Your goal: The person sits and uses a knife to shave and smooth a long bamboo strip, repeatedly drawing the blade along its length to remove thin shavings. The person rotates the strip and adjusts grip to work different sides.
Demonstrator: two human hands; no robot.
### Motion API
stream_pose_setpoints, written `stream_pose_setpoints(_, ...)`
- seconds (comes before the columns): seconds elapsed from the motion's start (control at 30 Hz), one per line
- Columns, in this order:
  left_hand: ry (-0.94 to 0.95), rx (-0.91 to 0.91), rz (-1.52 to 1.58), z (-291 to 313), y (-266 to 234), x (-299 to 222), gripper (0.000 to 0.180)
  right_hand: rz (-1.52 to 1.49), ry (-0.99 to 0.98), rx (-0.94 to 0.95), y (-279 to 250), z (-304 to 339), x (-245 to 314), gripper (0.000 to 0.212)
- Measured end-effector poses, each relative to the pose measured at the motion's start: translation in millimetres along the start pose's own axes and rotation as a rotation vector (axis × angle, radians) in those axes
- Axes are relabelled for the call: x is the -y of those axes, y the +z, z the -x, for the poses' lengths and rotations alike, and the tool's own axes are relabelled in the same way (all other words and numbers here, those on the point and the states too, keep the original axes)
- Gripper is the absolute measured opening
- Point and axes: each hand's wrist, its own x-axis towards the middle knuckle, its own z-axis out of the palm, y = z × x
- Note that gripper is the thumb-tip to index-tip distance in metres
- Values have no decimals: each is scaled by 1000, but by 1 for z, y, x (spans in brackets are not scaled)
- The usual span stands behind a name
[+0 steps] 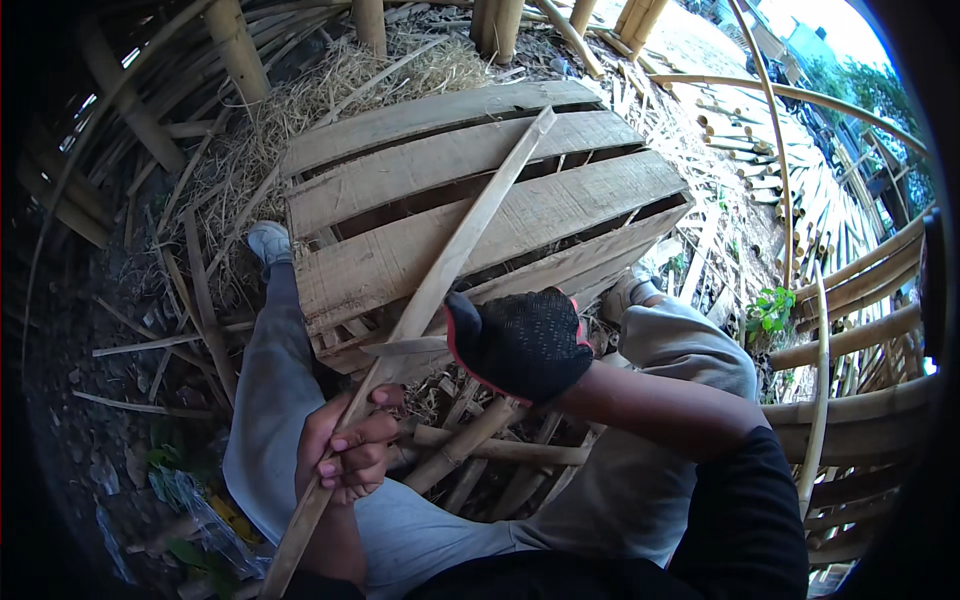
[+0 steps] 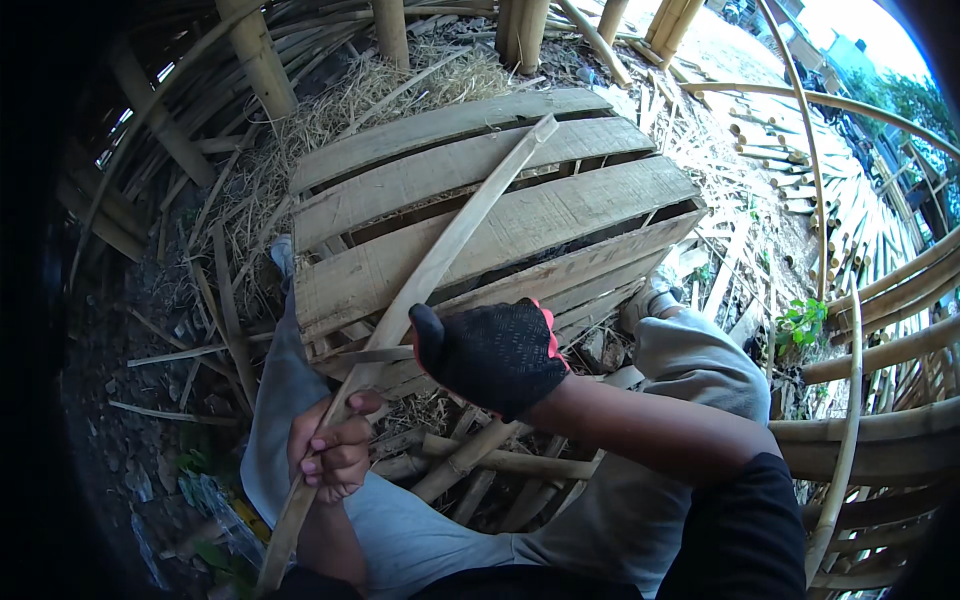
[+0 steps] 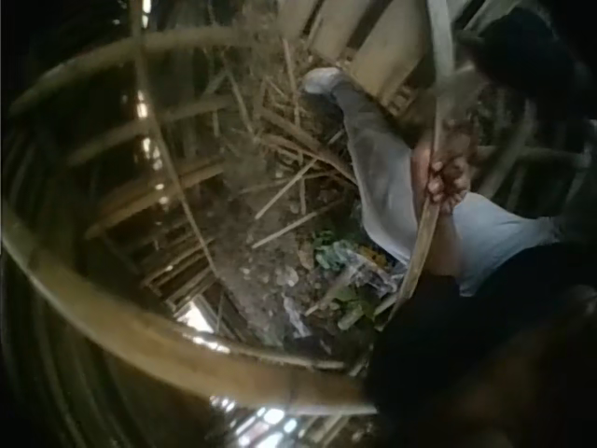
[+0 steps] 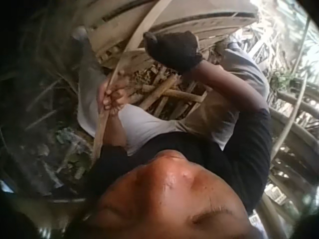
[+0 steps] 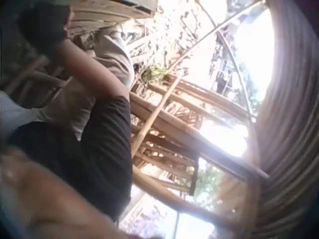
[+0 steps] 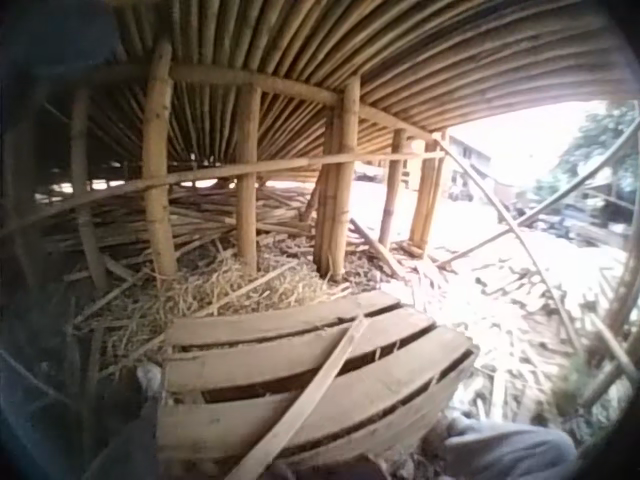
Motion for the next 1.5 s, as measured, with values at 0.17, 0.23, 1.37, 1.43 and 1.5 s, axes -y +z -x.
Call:
stream_pose_setpoints(0.17,-49,-15,70,0,1,12,20,-138,-96,-189,17,3,-9,15)
stream_pose_setpoints(0.23,-6,24,53,-2,3,6,20,-45,-35,-154,5,-3,-2,13)
stream_pose_setpoints(1.37,-117,22,17,0,0,18,18,283,101,14,-12,-6,-39,34)
stream_pose_setpoints(1.43,-119,0,26,-1,0,20,20,499,248,108,-21,-20,-90,29)
stream_pose_setpoints(1.5,-85,0,-5,1,0,23,20,461,176,132,-25,-22,-80,27)
